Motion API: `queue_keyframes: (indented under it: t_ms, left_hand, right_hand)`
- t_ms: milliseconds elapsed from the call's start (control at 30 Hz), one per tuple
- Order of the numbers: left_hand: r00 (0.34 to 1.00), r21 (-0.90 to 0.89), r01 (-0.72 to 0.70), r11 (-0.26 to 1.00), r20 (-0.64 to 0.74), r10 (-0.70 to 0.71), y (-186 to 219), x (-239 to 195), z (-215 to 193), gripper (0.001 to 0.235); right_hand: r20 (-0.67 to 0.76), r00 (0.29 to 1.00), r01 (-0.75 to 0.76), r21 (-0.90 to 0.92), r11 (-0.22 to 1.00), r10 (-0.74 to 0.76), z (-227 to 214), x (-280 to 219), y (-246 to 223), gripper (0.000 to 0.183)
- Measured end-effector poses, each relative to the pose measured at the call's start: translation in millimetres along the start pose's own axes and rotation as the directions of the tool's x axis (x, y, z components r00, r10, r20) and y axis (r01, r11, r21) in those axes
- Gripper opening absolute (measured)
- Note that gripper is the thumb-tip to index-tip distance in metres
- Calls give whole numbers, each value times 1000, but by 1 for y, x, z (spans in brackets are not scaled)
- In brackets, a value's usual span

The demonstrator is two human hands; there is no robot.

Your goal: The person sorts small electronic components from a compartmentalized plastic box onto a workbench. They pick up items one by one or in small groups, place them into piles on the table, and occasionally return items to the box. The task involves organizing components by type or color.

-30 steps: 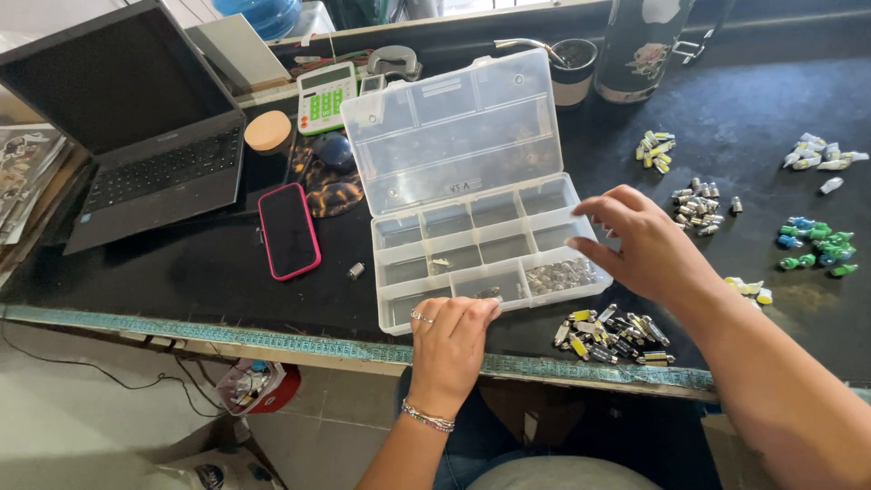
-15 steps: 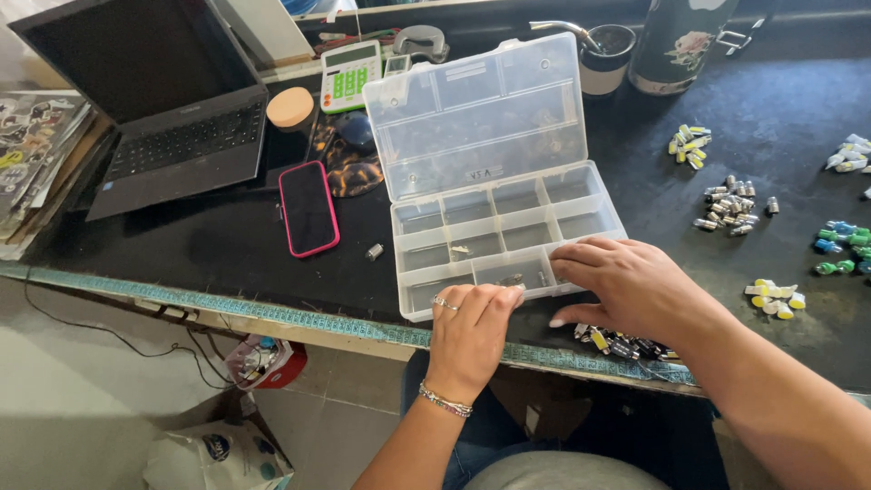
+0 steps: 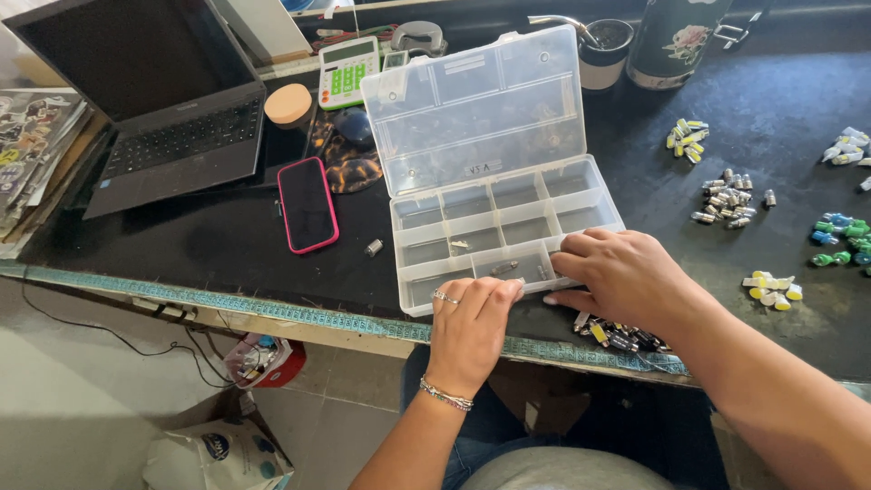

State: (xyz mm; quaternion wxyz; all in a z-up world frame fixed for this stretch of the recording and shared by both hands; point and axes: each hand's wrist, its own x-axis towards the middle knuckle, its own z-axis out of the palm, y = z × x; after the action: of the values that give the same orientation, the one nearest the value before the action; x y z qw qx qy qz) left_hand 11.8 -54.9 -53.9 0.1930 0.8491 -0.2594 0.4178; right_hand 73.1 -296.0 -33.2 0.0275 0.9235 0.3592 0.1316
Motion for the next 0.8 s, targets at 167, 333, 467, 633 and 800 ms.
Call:
queue_keyframes:
  t_ms: [167,333,467,633,800]
  left_hand:
    - [1000,1,1,1000,-5,-1,0,-1,1,23]
    - [1000,70,-8,998,5,7,0,3,0,16]
    - [999,97,-29,995,39,25,2,12,-6,24]
    - [986,79,-45,996,164,31,-9,20,-6,23]
    - [815,-7,94,996,575,-73,-2,50,-15,61]
  right_hand:
    - [-37,999,17,9,1000,-17,8,2,3,40]
    - [-58,998,24,40,999,-21,12,1,7,37]
    - [-95,994,52,66,996,-45,0,1,7,38]
    - [-119,991,85,149,985,-67,-2,-1,11,39]
    - [-129,990,85,156,984,-65,-4,-1,13,47]
